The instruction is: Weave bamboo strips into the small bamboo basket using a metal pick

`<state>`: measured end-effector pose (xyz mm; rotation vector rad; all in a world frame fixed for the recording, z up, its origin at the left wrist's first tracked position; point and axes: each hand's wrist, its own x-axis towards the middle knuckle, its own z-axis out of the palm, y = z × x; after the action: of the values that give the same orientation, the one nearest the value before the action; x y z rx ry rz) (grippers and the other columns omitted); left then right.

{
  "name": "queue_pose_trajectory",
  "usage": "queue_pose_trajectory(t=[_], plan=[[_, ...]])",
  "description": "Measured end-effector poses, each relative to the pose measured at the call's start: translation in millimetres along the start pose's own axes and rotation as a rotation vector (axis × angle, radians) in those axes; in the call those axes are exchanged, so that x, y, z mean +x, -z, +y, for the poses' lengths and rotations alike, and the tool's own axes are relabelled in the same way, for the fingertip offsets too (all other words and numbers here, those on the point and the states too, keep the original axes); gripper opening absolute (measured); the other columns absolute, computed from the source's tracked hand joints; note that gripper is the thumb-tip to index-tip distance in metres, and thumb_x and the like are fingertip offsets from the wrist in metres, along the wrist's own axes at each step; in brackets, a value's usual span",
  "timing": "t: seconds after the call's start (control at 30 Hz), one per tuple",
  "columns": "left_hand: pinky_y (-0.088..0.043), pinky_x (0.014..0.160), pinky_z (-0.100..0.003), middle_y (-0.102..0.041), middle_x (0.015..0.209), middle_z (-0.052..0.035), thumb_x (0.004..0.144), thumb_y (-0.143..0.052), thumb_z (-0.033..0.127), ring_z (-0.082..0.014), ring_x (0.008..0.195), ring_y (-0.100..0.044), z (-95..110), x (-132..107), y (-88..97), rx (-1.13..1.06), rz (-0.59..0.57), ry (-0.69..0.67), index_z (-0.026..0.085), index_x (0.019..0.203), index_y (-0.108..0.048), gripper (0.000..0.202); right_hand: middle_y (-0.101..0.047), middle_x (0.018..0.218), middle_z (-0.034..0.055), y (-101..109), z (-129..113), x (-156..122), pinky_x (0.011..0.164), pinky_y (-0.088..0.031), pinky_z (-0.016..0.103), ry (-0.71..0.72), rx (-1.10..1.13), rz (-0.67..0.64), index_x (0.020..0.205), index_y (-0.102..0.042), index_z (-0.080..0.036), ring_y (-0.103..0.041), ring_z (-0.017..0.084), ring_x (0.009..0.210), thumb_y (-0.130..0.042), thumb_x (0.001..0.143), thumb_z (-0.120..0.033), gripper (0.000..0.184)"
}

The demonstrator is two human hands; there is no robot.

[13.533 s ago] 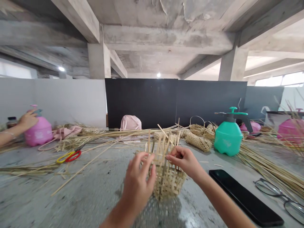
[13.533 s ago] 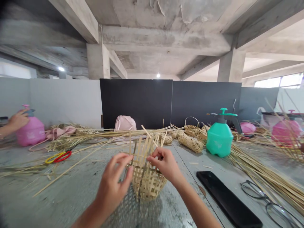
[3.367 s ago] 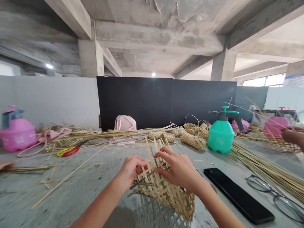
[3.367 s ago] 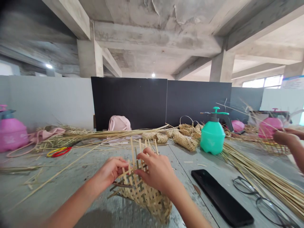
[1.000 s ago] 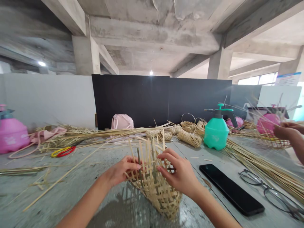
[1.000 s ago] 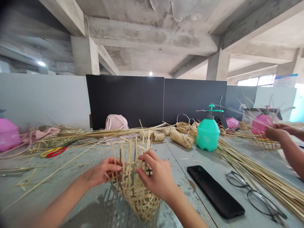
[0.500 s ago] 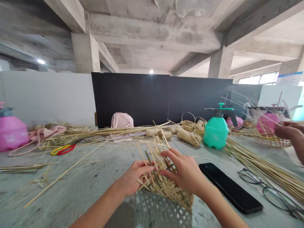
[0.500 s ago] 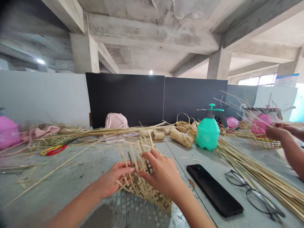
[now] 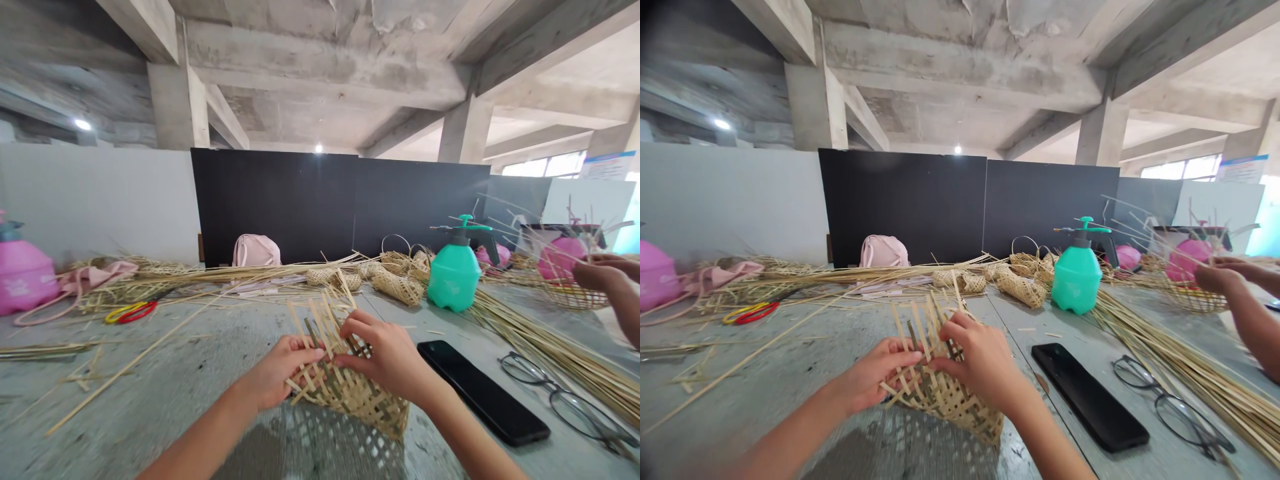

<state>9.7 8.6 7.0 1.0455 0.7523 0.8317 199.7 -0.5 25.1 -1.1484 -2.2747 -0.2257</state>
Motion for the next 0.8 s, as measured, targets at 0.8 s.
queue_pose_trajectory(t=[0.8], plan=[[-0.029, 0.039, -0.016, -0.053, 0.045, 0.0035, 0.063, -0.068, 0.017, -0.0062, 0.039, -0.047, -4, -1, -17.5, -0.067, 0.152, -0.023, 0.013, 0.056, -0.055, 0.016, -0.054, 0.106, 0.0066, -5, -38, -12, 0.052, -0.038, 0.027, 0.082, -0.126, 0.02, 0.1, -0.048, -0.021, -0.059, 0.016, 0.067, -0.049, 0.084, -0.037, 0.023]])
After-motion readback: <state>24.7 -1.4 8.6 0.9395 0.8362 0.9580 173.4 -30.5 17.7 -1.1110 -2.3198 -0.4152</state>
